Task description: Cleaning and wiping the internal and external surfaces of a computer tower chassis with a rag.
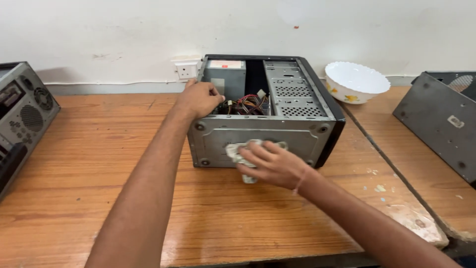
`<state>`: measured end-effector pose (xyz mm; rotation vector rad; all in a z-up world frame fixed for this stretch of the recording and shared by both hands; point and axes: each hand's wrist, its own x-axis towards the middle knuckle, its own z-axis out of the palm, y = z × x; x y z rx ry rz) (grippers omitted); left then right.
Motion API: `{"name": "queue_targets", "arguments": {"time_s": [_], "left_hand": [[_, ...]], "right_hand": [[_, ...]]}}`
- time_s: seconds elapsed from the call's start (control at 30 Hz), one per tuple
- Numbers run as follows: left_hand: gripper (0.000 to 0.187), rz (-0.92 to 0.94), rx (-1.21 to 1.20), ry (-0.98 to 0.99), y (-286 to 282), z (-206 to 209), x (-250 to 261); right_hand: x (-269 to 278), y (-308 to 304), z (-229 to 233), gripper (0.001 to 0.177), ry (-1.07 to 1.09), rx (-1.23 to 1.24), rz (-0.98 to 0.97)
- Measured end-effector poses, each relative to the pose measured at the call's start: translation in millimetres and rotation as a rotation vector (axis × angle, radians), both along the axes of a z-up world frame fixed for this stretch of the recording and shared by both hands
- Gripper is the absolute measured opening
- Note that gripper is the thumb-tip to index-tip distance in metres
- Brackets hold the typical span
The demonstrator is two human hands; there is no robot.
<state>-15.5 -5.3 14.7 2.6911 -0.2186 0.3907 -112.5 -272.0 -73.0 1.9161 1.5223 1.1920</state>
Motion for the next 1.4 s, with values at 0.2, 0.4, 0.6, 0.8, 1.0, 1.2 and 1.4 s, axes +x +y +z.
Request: {"name": "queue_targets", "arguments": {"time_s": [0.2, 0.4, 0.6, 0.8, 1.0, 1.2, 1.4], "left_hand": [[0.034, 0.064, 0.011, 0.057, -9, 12, -16], [0.031, 0.046, 0.072, -0.177, -14, 20, -34], [0.041, -0.106, 0.211, -0.387, -34, 34, -77], [0.058, -0.142, 0.199, -0.144, -55, 31, -77], [0.067, -0.180, 0.293, 0.031, -96, 18, -79], [0.066, -0.130, 0.173, -0.378, -117, -4, -93], [0.055, -0.100, 0.103, -0.723, -119, -22, -78]], "right_hand": [[1, -70, 24, 0.051, -0.025, 0.358, -0.057], [-10, -112, 17, 0.048, -0.119, 0.366, -0.144], [-26, -103, 55, 0.038, 0.087, 0.859, -0.211], [34, -99, 101, 0.029, 0.703, 1.027, -0.572], [75, -102, 113, 0.034, 0.858, 0.903, -0.607], [138, -100, 107, 0.040, 0.813, 0.878, -0.678], [196, -106, 104, 0.055, 0.852, 0.858, -0.754]]}}
